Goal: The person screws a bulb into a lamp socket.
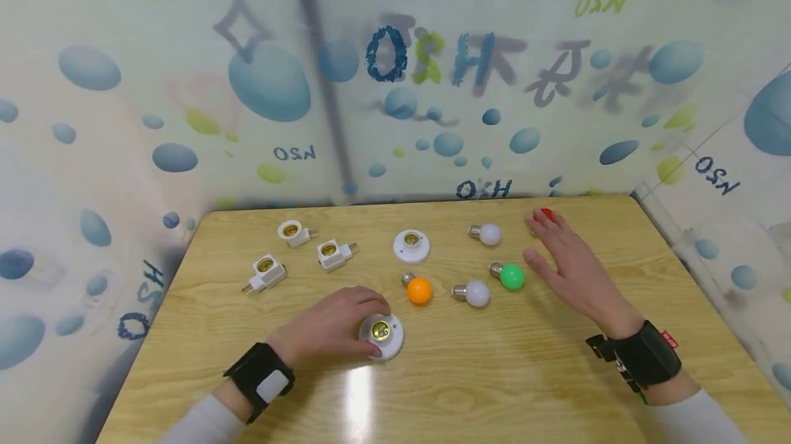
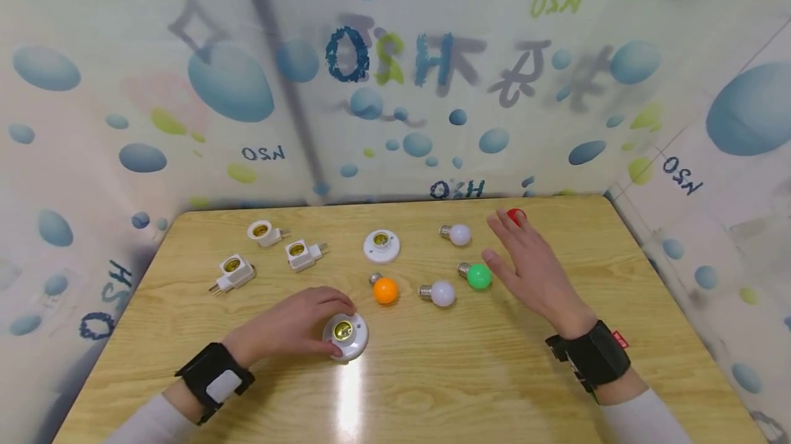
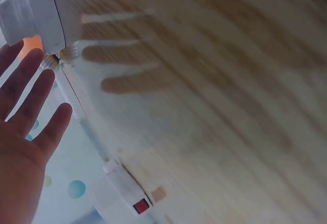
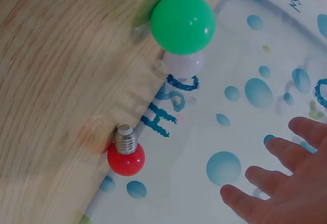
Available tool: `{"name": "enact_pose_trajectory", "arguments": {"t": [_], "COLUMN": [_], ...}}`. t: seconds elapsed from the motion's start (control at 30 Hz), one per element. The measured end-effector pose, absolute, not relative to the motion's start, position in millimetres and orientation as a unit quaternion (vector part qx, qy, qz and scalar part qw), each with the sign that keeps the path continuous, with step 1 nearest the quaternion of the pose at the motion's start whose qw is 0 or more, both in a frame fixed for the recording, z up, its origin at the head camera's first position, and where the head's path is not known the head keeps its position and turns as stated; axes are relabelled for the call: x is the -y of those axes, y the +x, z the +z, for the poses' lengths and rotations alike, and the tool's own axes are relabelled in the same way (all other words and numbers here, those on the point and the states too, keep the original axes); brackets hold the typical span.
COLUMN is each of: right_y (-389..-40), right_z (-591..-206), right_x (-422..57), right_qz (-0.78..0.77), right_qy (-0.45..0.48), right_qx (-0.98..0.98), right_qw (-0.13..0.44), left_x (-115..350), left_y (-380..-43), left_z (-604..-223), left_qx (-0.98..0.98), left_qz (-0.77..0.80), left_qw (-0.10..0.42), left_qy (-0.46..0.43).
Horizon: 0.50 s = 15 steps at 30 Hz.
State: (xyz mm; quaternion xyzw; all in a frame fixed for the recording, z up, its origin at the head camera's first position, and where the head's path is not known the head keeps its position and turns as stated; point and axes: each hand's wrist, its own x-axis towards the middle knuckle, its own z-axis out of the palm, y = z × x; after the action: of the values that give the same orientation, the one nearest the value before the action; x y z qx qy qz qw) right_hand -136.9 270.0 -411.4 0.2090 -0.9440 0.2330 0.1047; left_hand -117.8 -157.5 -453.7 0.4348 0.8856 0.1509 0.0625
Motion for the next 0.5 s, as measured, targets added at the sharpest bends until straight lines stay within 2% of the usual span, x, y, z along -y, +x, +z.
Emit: {"name": "enact_pose_trajectory", "arguments": {"t": [0.23, 0.5], "right_y": [-130.6, -123.9], "right_z": [-409.0, -405.4], "right_x": [-262.4, -245.8], "right_qz": [0.217, 0.208], "right_qy": [0.221, 0.244], "right_qx": [0.945, 0.942], "right_qw": [0.106, 0.095], "left_x": [149.3, 142.4], "left_y": [-123.5, -132.9], "left_z": [-452.7, -455.7], "left_qx": [-0.892, -0.911], "left_qz": [0.144, 0.156], "left_qw": [0.071, 0.036], "left_qy": [0.423, 0.379]}}
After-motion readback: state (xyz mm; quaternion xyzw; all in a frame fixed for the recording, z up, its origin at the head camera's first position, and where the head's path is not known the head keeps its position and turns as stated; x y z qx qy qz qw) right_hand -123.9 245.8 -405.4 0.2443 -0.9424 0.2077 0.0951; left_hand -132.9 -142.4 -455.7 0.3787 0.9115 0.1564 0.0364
